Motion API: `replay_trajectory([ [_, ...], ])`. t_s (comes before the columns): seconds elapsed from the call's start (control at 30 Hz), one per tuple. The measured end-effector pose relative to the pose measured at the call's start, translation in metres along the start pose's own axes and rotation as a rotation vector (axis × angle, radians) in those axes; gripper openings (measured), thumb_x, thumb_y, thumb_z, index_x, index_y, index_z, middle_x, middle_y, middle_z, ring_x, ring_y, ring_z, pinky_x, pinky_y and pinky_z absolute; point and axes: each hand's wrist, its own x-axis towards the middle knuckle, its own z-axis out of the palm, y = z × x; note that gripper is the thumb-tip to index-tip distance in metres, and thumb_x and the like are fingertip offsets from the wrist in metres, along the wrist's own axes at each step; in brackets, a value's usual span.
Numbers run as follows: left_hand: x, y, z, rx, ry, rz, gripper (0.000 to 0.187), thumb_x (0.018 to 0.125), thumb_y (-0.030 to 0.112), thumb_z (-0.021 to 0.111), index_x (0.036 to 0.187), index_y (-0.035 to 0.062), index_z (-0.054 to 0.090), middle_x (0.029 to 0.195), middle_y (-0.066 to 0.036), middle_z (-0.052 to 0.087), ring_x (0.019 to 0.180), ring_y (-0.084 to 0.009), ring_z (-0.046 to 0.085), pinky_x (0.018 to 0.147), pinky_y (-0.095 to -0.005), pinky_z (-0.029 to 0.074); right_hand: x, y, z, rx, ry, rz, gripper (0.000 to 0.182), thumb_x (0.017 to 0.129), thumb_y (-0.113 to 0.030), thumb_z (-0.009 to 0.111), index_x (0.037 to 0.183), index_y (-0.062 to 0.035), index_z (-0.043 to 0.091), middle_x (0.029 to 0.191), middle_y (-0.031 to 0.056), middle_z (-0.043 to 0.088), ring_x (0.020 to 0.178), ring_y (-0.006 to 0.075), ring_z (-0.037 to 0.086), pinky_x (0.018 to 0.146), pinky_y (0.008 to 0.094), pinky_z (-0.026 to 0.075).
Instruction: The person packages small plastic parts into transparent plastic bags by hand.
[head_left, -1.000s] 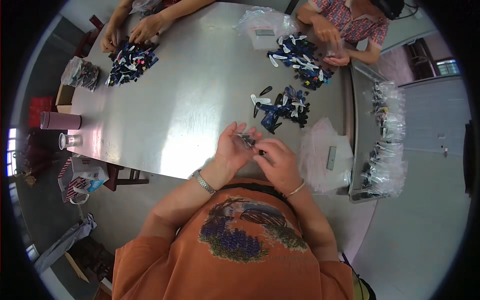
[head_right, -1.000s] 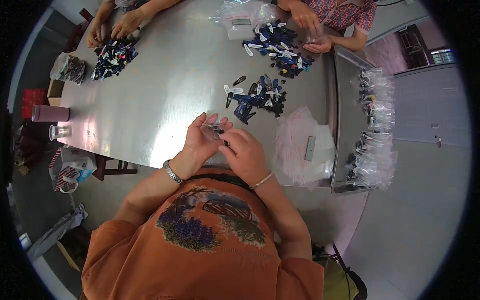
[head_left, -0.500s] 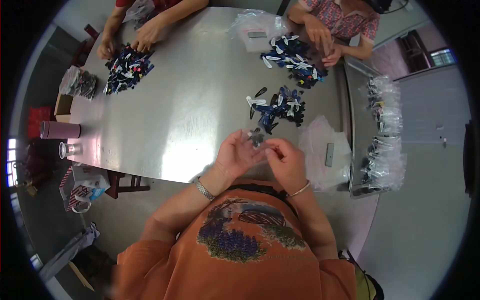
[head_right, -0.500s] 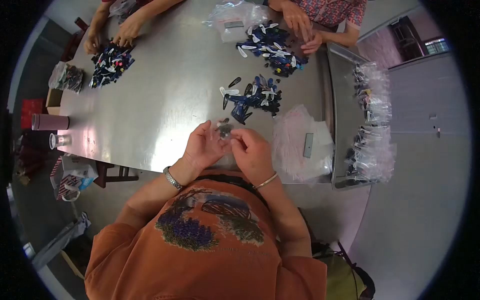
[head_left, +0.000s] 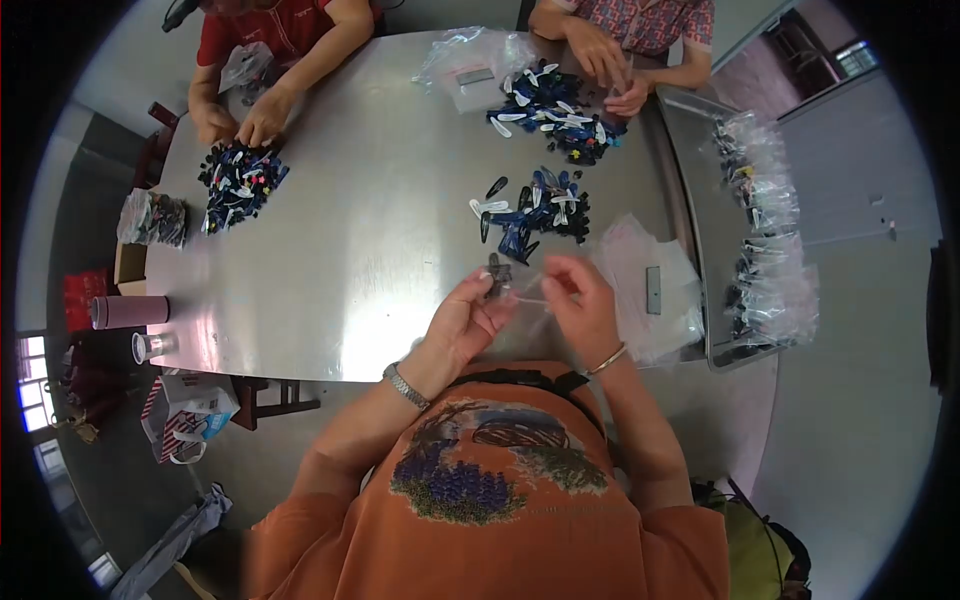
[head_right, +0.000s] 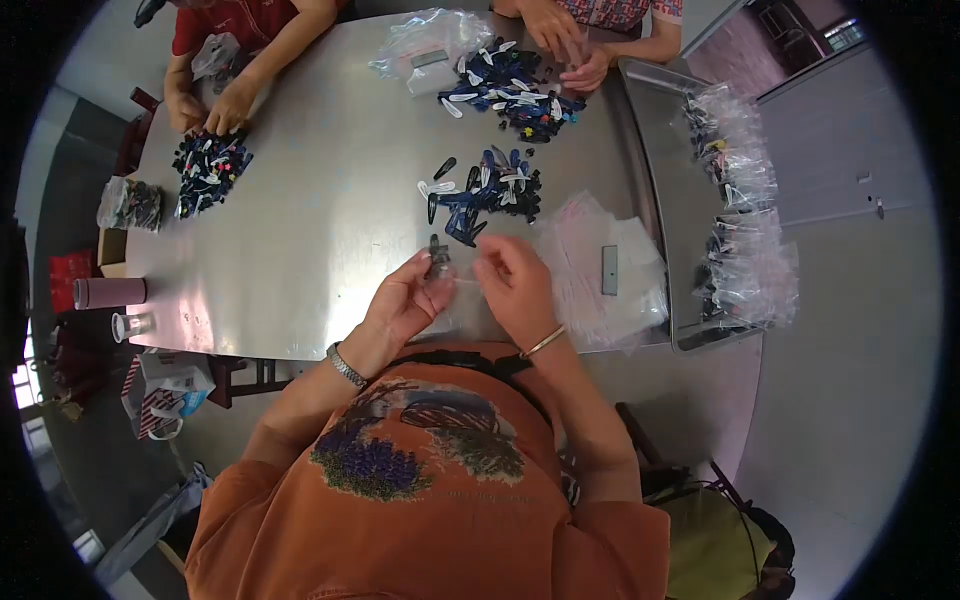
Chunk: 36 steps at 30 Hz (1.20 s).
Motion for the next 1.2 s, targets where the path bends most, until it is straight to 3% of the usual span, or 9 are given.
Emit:
replay_trajectory([
  [0.07,0.005,-0.001,0.003,-0.056,-0.009,0.157,0.017,0.089,0.010,0.052,0.106,0.0066,0.054,0.100,-0.009,0.062,0.088,-0.0242,0.063,0.075,-0.0346,0.054,-0.010,0.002,0.028,0.544,0.349,0.206,0.048,0.081,-0.006,0.062,0.125,0.0001,0.043,0.087,0.0068,0.061,0.075,0.0137,0.058,0.067,0.0266,0.048],
  [0.17,0.006,-0.001,0.005,0.077,-0.160,0.254,0.025,0.087,0.006,0.049,0.112,0.0025,0.051,0.098,-0.009,0.063,0.088,-0.0207,0.063,0.076,-0.0328,0.054,-0.013,-0.007,0.049,0.675,0.309,0.527,0.069,0.080,-0.008,0.065,0.136,0.0001,0.025,0.091,0.0067,0.061,0.080,0.0152,0.059,0.071,0.0276,0.049],
  [0.37,0.005,-0.004,-0.005,0.044,0.116,0.152,0.026,0.091,0.017,0.053,0.115,0.0073,0.052,0.115,-0.013,0.058,0.106,-0.0288,0.055,0.094,-0.0403,0.047,-0.010,0.011,-0.002,0.291,0.401,0.417,0.061,0.076,-0.008,0.065,0.131,-0.0031,0.039,0.087,0.0083,0.064,0.079,0.0135,0.061,0.073,0.0278,0.049],
  [0.57,0.002,0.000,-0.012,0.082,0.138,0.107,0.017,0.091,0.015,0.052,0.106,0.0089,0.057,0.103,-0.008,0.064,0.090,-0.0224,0.063,0.078,-0.0338,0.054,-0.036,0.075,-0.172,-0.179,0.801,0.317,0.046,0.077,0.000,0.062,0.122,-0.0050,0.052,0.082,0.0066,0.065,0.073,0.0116,0.061,0.067,0.0271,0.050],
  [0.8,0.001,-0.004,-0.011,0.117,0.178,0.117,0.014,0.092,0.016,0.051,0.102,0.0101,0.058,0.095,-0.004,0.066,0.081,-0.0191,0.063,0.069,-0.0298,0.054,-0.042,0.169,-0.290,-0.744,0.673,0.540,0.044,0.077,-0.009,0.059,0.120,-0.0072,0.052,0.082,0.0155,0.065,0.075,0.0306,0.063,0.073,0.0389,0.051],
  [0.97,-0.001,-0.006,-0.022,0.082,0.172,0.107,0.024,0.090,0.013,0.051,0.112,0.0065,0.050,0.101,-0.010,0.061,0.084,-0.0281,0.062,0.068,-0.0309,0.056,-0.018,0.216,-0.320,-0.842,0.661,0.690,0.035,0.076,-0.006,0.053,0.111,-0.0053,0.054,0.094,0.0201,0.063,0.090,0.0390,0.059,0.080,0.0457,0.047],
  [1.03,-0.003,-0.007,-0.021,0.119,0.252,0.111,0.028,0.087,0.013,0.053,0.114,0.0076,0.049,0.102,-0.011,0.062,0.081,-0.0274,0.063,0.065,-0.0302,0.055,-0.023,0.222,-0.312,-1.050,1.025,0.630,0.032,0.076,-0.007,0.053,0.108,-0.0061,0.056,0.095,0.0176,0.061,0.094,0.0383,0.056,0.082,0.0443,0.045],
  [1.17,-0.002,-0.007,-0.016,0.119,0.219,0.107,0.030,0.086,0.012,0.053,0.116,0.0073,0.048,0.101,-0.011,0.062,0.080,-0.0275,0.063,0.065,-0.0306,0.055,-0.041,0.212,-0.272,-1.191,0.960,0.451,0.031,0.077,-0.009,0.053,0.108,-0.0103,0.057,0.099,0.0139,0.058,0.097,0.0328,0.055,0.082,0.0430,0.045],
  [1.2,-0.002,-0.007,-0.012,0.180,0.223,0.109,0.025,0.089,0.013,0.051,0.113,0.0089,0.051,0.100,-0.009,0.063,0.083,-0.0254,0.062,0.066,-0.0291,0.054,-0.044,0.203,-0.255,-1.250,0.625,0.600,0.031,0.077,-0.010,0.054,0.108,-0.0120,0.058,0.101,0.0121,0.058,0.097,0.0304,0.055,0.082,0.0429,0.044],
])
